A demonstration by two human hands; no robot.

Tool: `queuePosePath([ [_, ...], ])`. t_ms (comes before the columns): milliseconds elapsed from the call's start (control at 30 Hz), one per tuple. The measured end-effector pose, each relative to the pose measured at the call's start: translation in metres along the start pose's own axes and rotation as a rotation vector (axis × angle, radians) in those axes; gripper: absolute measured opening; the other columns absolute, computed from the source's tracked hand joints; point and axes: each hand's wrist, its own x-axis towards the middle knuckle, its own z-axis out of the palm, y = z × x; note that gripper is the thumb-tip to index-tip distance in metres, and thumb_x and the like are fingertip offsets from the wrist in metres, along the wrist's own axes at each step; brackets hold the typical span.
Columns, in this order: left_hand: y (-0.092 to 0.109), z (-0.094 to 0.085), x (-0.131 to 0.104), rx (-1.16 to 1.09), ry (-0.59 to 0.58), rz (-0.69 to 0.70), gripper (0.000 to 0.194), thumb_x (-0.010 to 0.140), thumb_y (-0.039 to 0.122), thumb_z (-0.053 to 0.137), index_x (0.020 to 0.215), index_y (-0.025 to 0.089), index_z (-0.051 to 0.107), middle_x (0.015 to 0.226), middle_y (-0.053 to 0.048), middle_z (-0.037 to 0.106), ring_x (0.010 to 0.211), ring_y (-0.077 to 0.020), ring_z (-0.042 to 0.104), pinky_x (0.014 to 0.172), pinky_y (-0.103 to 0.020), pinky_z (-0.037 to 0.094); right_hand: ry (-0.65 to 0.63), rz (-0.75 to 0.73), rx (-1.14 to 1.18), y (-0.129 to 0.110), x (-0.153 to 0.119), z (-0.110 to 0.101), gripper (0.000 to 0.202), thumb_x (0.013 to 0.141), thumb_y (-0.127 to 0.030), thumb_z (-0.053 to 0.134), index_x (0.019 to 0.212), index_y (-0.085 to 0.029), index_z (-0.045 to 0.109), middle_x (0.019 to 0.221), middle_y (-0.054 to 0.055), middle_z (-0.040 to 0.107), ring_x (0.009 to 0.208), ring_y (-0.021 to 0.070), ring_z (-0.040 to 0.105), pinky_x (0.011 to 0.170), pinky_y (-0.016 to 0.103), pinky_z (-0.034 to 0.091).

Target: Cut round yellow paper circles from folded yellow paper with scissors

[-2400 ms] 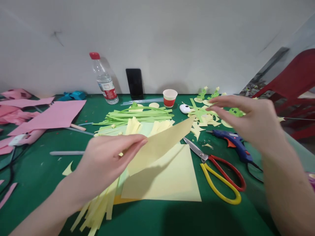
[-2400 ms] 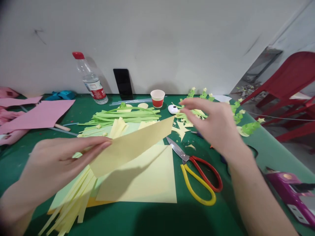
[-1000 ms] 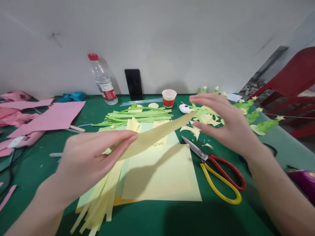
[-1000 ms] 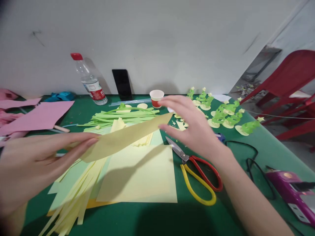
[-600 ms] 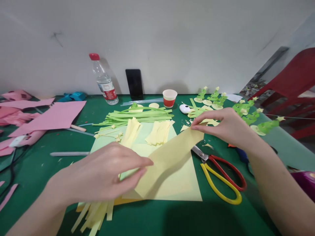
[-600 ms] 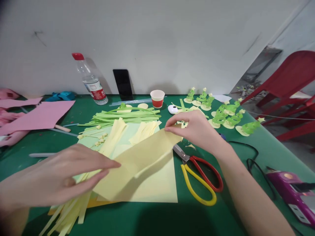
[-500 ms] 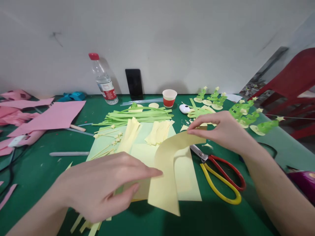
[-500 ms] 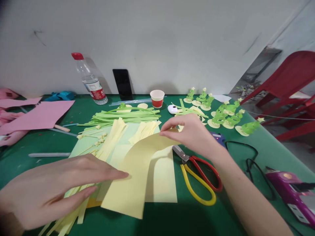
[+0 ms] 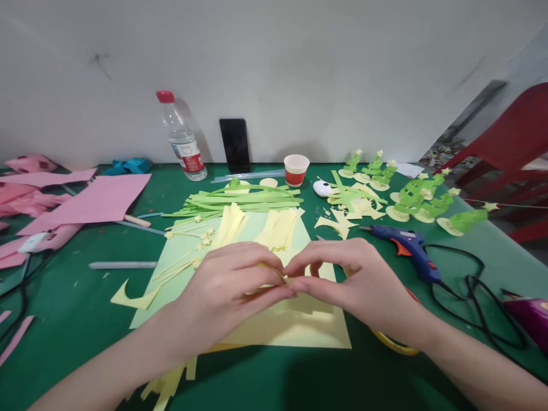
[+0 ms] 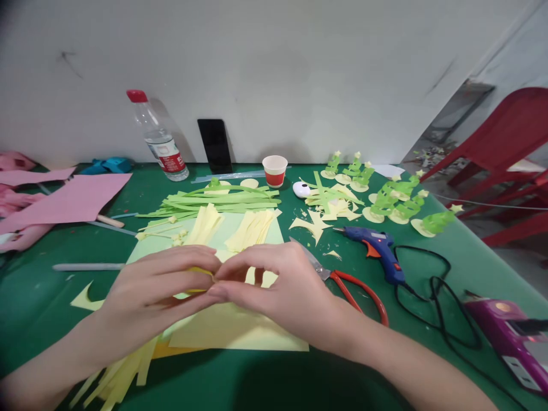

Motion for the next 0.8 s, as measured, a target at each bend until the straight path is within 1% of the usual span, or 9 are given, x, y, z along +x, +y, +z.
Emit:
queuePosePath([
  [67,0.0,0.0,0.0,0.0,0.065,-0.026,0.016,0.082,0.018,0.056,0.067,0.015,0.058,0.068,-0.001,0.062,0.061,-0.0092,0.058,0.057,-0.017,0.046,0.024,-0.006,0.006,0.0,0.001,-0.001,0.012,0.07,-0.023,0.068,0.078,-0.015,0.065,0.075,0.0,0.067,0.065,0.01,0.057,0.055,0.017,0.044],
  [133,0.001,-0.002,-0.001,0.031,0.123,-0.067,0.013,0.08,0.018,0.06,0.067,0.016,0.056,0.066,0.002,0.061,0.058,-0.0086,0.057,0.054,-0.017,0.044,0.036,0.004,-0.04,0.0,0.002,-0.001,0.013,0.068,-0.024,0.07,0.073,-0.014,0.063,0.068,-0.001,0.064,0.061,0.0097,0.054,0.052,0.018,0.042],
  [233,0.001,-0.003,-0.003,0.006,0.198,-0.209,0.012,0.075,0.025,0.065,0.074,0.02,0.054,0.067,0.005,0.06,0.061,-0.0098,0.058,0.057,-0.018,0.046,0.041,0.029,-0.091,0.0,0.002,-0.002,0.018,0.074,-0.022,0.064,0.058,-0.014,0.059,0.053,-0.003,0.055,0.05,0.0077,0.046,0.047,0.019,0.038],
  [300,0.002,-0.003,-0.002,-0.128,0.274,-0.339,0.024,0.069,0.03,0.07,0.084,0.023,0.052,0.076,0.005,0.061,0.072,-0.0113,0.06,0.064,-0.018,0.048,0.099,0.055,-0.036,-0.001,0.001,-0.004,0.019,0.075,-0.021,0.062,0.058,-0.015,0.06,0.054,-0.002,0.058,0.05,0.0081,0.048,0.047,0.018,0.039],
  [367,0.003,-0.002,0.0,-0.34,0.327,-0.44,0.041,0.064,0.029,0.074,0.096,0.026,0.049,0.086,0.004,0.063,0.082,-0.0127,0.061,0.067,-0.017,0.051,0.198,0.09,0.065,-0.002,0.0,-0.006,0.013,0.073,-0.021,0.063,0.06,-0.017,0.062,0.058,-0.002,0.063,0.051,0.0091,0.053,0.047,0.018,0.043],
  [500,0.001,0.003,0.003,-0.772,0.268,-0.553,0.053,0.069,0.021,0.068,0.113,0.026,0.039,0.107,-0.002,0.062,0.084,-0.0149,0.064,0.058,-0.017,0.054,0.323,0.106,0.188,-0.002,-0.002,-0.008,0.004,0.069,-0.019,0.066,0.065,-0.02,0.066,0.061,-0.003,0.067,0.053,0.0095,0.058,0.047,0.017,0.047],
  [600,-0.004,0.007,0.003,-0.893,0.282,-0.605,0.055,0.068,0.019,0.067,0.115,0.026,0.04,0.118,-0.005,0.056,0.086,-0.0172,0.064,0.061,-0.022,0.057,0.354,0.083,0.211,-0.003,-0.004,-0.008,0.007,0.069,-0.016,0.067,0.067,-0.022,0.068,0.064,-0.004,0.069,0.056,0.0091,0.061,0.049,0.014,0.049],
  [700,-0.006,0.009,0.0,-0.931,0.219,-0.656,0.034,0.068,0.024,0.07,0.099,0.023,0.055,0.091,-0.001,0.068,0.076,-0.0168,0.066,0.058,-0.021,0.056,0.347,0.086,0.231,-0.004,-0.005,-0.009,0.008,0.071,-0.015,0.065,0.069,-0.022,0.067,0.065,-0.004,0.069,0.055,0.0091,0.062,0.046,0.014,0.05],
  [800,-0.003,0.007,-0.001,-0.88,0.255,-0.745,0.009,0.069,0.024,0.069,0.071,0.019,0.062,0.064,0.003,0.066,0.057,-0.0114,0.063,0.049,-0.015,0.052,0.294,0.087,0.181,-0.005,-0.004,-0.01,0.005,0.072,-0.018,0.064,0.073,-0.022,0.065,0.066,-0.003,0.068,0.054,0.0097,0.061,0.045,0.015,0.05],
])
